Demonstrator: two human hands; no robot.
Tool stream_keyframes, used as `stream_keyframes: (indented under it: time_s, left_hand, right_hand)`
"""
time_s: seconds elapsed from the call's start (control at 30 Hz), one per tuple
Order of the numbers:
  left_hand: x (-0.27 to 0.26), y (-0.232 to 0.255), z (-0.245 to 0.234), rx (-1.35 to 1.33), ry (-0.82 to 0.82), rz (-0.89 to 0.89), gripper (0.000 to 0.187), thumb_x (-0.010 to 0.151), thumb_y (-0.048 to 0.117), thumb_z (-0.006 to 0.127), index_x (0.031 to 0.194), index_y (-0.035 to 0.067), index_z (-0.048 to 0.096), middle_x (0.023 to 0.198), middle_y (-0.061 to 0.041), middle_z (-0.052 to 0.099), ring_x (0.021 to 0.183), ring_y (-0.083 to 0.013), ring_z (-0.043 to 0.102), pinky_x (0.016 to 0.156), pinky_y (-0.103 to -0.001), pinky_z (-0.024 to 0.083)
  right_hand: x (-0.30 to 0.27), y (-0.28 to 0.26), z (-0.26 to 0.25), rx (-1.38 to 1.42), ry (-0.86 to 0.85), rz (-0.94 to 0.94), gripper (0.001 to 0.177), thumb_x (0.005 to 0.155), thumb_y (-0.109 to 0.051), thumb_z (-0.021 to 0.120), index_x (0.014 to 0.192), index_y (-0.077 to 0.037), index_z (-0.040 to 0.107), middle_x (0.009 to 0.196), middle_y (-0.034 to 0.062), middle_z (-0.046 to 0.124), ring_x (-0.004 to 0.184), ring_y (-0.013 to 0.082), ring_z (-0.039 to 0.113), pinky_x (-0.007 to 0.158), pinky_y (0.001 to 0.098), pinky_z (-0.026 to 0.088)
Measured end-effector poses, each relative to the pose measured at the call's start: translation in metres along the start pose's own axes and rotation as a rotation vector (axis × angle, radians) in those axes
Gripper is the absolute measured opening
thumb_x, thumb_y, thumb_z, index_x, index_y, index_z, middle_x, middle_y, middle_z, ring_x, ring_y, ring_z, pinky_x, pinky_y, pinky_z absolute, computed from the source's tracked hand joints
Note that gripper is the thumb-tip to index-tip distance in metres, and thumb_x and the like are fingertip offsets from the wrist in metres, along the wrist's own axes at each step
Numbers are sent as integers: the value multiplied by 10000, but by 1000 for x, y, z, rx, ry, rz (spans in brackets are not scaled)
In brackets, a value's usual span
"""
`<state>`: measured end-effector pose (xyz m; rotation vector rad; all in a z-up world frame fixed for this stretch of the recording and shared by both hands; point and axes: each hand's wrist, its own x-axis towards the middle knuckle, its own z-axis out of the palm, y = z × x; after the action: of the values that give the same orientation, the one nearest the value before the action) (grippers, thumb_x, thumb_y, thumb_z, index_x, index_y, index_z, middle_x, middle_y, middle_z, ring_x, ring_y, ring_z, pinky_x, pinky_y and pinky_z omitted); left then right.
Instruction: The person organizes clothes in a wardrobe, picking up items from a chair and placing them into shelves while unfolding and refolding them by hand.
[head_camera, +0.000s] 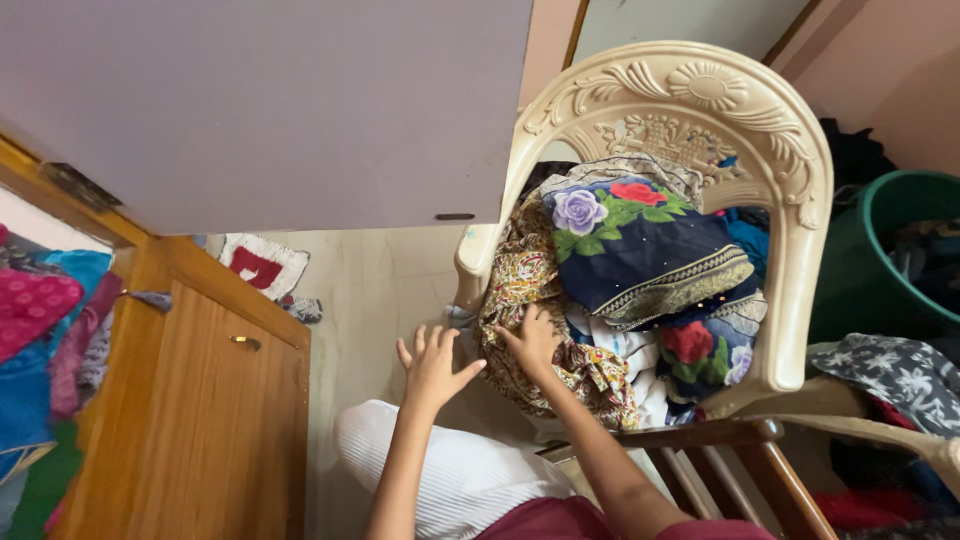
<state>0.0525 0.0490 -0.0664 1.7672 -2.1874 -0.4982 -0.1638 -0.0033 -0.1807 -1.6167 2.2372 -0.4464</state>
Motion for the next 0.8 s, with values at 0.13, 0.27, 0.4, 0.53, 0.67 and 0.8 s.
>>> stream_keyframes:
  time_s: [0.13, 0.27, 0.4, 0.53, 0.67, 0.8]
  left_hand:
    - [0, 4, 6, 54, -66, -10, 872, 755, 664, 742, 1382, 97, 528, 1472, -176, 477, 1466, -421, 274, 1141, -743, 61]
    - [0, 21, -7, 196, -187, -85, 995, 756, 730, 726, 1470, 97, 445, 1497, -209, 433, 1475, -448, 247, 1148, -730, 37]
    - [5, 39, -18, 225, -237, -146, 980, 749, 673, 733, 1484, 117, 399, 1524, -206, 369, 1465, -444, 240, 1135, -678, 79]
    - [12, 24, 1, -70, -72, -120, 848, 765, 600, 692, 1410, 111, 436, 1466, -188, 405, 1423, -414, 297, 1125, -645, 150]
    - [-6, -5, 24, -519, 175, -132, 719, 781, 527, 651, 1336, 105, 474, 1407, -169, 441, 1380, -384, 354, 1116, -612, 222]
    - [-44, -2, 27, -958, 430, -163, 592, 798, 453, 610, 1262, 99, 511, 1349, -150, 477, 1337, -354, 410, 1106, -579, 294]
  right_hand:
    - [12, -2, 8, 295, 152, -107, 742, 741, -529, 861, 1145, -25, 495, 1042, 190, 648, 980, 373, 625, 820, 594, 469]
    - [2, -56, -49, 817, 180, -34, 531, 740, -317, 894, 1036, -33, 557, 931, 130, 678, 859, 270, 645, 784, 426, 540]
    - [-59, -126, -143, 1465, -79, -77, 406, 775, -178, 842, 1050, -59, 567, 976, 76, 681, 910, 194, 647, 818, 350, 550]
    - [-113, -171, -178, 1408, -307, -308, 380, 824, -103, 824, 1078, -64, 545, 1045, 46, 657, 1004, 146, 626, 881, 307, 539]
    - [-148, -177, -168, 1329, -565, -504, 531, 879, -195, 846, 1196, -56, 443, 1167, 100, 639, 1127, 173, 601, 977, 340, 511]
    - [-175, -161, -158, 1094, -475, -767, 878, 862, -315, 873, 1432, -44, 263, 1423, 152, 443, 1391, 208, 415, 1179, 411, 352]
